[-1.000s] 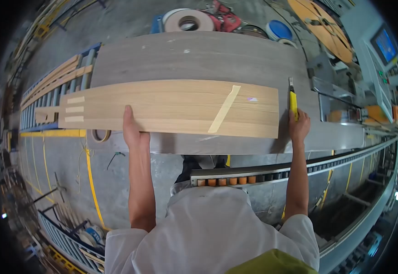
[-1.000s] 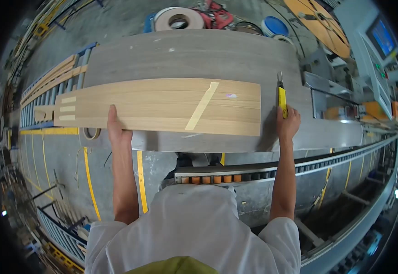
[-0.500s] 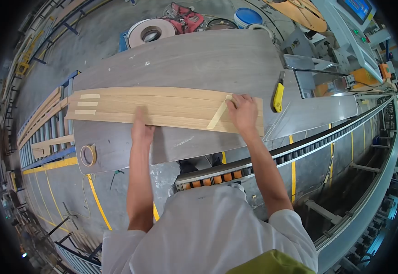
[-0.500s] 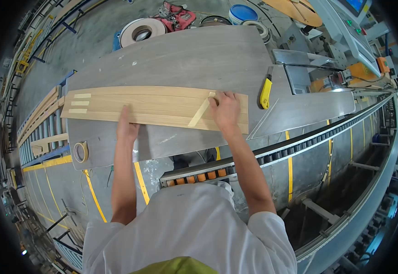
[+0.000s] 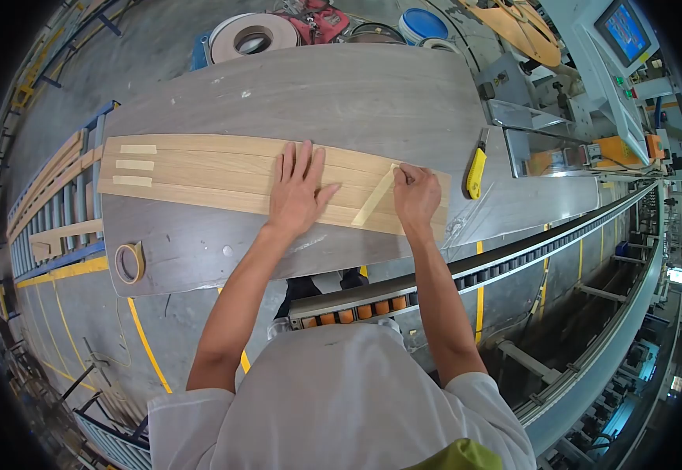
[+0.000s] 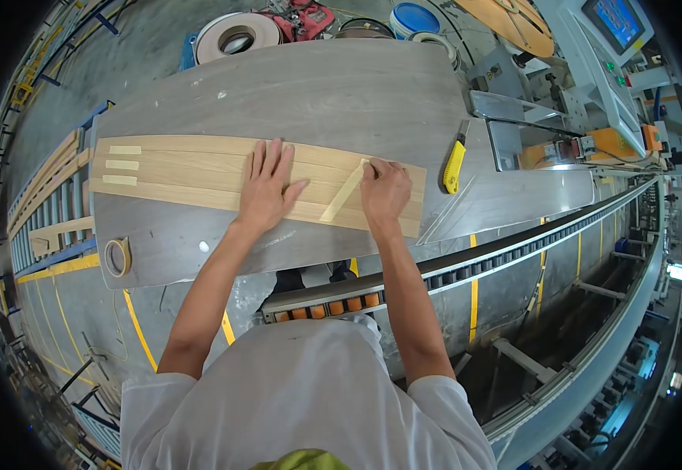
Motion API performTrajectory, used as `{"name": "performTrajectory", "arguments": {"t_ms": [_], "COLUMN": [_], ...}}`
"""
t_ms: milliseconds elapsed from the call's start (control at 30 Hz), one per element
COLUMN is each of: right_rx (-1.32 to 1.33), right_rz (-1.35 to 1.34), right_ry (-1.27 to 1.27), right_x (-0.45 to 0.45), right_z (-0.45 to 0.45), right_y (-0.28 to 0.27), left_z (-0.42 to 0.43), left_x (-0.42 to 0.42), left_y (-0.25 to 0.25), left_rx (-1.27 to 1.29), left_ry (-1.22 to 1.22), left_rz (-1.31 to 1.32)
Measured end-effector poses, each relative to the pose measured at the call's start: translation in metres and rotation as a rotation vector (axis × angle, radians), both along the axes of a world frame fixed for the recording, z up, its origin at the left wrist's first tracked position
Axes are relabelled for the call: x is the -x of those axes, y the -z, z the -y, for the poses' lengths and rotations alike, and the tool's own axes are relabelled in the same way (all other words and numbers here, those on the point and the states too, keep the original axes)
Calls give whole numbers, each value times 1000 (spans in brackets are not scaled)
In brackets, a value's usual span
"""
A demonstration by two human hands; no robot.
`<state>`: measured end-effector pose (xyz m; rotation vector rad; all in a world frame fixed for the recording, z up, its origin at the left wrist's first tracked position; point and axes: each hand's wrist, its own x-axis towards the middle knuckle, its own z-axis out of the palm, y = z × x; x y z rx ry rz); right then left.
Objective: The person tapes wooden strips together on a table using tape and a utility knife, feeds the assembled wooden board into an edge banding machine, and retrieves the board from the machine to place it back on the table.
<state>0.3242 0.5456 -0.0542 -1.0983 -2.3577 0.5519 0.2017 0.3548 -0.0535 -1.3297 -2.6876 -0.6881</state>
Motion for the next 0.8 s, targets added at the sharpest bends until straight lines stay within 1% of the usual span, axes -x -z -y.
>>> {"name": "performTrajectory", "arguments": {"t_ms": [67, 233, 300, 333, 400, 433, 500, 533, 600, 633, 700, 767, 800], "right_rx": [-11, -22, 102, 105, -32, -27, -81, -79, -128, -127, 360, 694, 845], "right_rz": [11, 26, -61, -56, -143, -144, -10, -12, 100, 95, 15, 44, 41], "right_ry": [-30, -127, -160, -167, -187, -190, -206, -207, -241, -247, -528, -760, -837], "right_x": [1, -1, -5, -5, -4, -2, 1, 2, 4, 1, -26, -58, -73], "right_z": [-2, -10, -10, -9, -6, -6, -8, -9, -9, -4, 18, 47, 54], "right_y": [2, -2, -8, -8, -6, -4, 2, 4, 8, 0, -26, -65, -88], "left_z": [-2, -3, -3, -3, -3, -3, -3, -3, -3, -4, -2, -3, -3], "left_x": [-2, -4, -2, -3, -3, -3, -3, -2, -3, -3, -2, -2, -3], "left_y": [8, 8, 8, 7, 7, 6, 6, 6, 6, 6, 5, 4, 4], "left_rx": [77, 65, 59, 58, 63, 65, 71, 68, 68, 55, 49, 46, 51], "left_ry": [2, -8, -16, -14, -15, -16, -15, -13, -10, -7, -21, -13, -14], "left_rz": [28, 2, 2, -2, -6, -9, -14, -22, -34, -28, -22, -39, -33]}}
